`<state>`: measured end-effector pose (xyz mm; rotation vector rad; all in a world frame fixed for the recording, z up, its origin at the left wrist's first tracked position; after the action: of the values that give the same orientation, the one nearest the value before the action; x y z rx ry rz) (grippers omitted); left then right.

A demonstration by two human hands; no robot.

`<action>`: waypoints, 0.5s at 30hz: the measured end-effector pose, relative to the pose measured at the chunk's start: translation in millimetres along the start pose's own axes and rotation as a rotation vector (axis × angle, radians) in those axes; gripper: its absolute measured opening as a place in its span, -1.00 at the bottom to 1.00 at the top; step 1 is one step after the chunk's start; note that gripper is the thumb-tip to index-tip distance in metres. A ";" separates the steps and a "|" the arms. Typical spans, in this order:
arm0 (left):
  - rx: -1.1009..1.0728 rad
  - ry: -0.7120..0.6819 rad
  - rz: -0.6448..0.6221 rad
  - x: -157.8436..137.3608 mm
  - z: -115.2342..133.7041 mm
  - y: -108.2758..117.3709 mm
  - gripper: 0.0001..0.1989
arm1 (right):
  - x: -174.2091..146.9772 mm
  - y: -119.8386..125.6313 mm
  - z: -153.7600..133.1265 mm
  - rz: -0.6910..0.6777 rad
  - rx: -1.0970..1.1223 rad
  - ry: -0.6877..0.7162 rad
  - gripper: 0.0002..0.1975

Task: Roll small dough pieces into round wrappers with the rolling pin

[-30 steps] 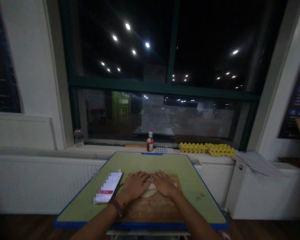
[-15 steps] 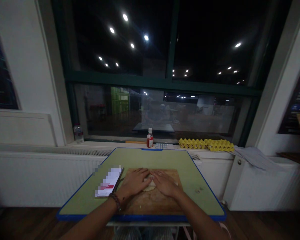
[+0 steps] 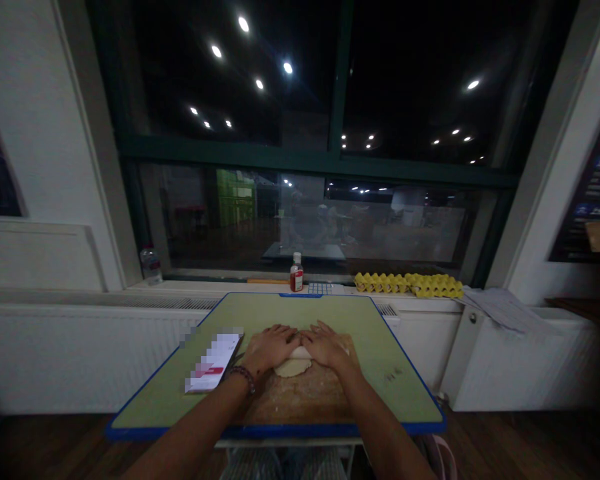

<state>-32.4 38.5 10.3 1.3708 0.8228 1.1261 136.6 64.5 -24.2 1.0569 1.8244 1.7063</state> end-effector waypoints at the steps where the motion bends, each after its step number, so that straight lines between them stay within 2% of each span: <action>1: 0.004 -0.001 -0.002 1.0 -0.9 0.4 -0.63 | 1.8 -0.6 2.0 0.001 -0.003 0.001 -0.52; 4: 0.012 0.039 0.011 2.6 -1.7 4.6 -0.64 | 5.6 -1.1 6.9 0.022 -0.058 0.035 -0.57; 9: -0.031 0.151 0.014 7.7 0.8 10.3 -0.57 | 9.4 8.2 8.7 0.135 -0.161 0.095 -0.65; 11: -0.048 0.152 0.030 10.2 1.0 9.6 -0.56 | 10.9 13.0 8.4 0.144 -0.154 0.057 -0.69; 15: -0.093 0.181 0.010 15.1 -2.0 4.2 -0.56 | 13.5 18.1 9.7 0.186 -0.076 -0.120 -0.72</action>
<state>-30.3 52.7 16.8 1.2099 0.8826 1.2942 139.8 80.2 -5.7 1.3015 1.6178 1.7601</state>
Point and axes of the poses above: each hand's wrist, its own x-axis towards the middle knuckle, its own y-axis out of the back of the hand, z = x × y, the point moved 1 cm from there along x, towards the middle knuckle, and after that the axes turned 9 degrees about y, right-handed, at the moved point
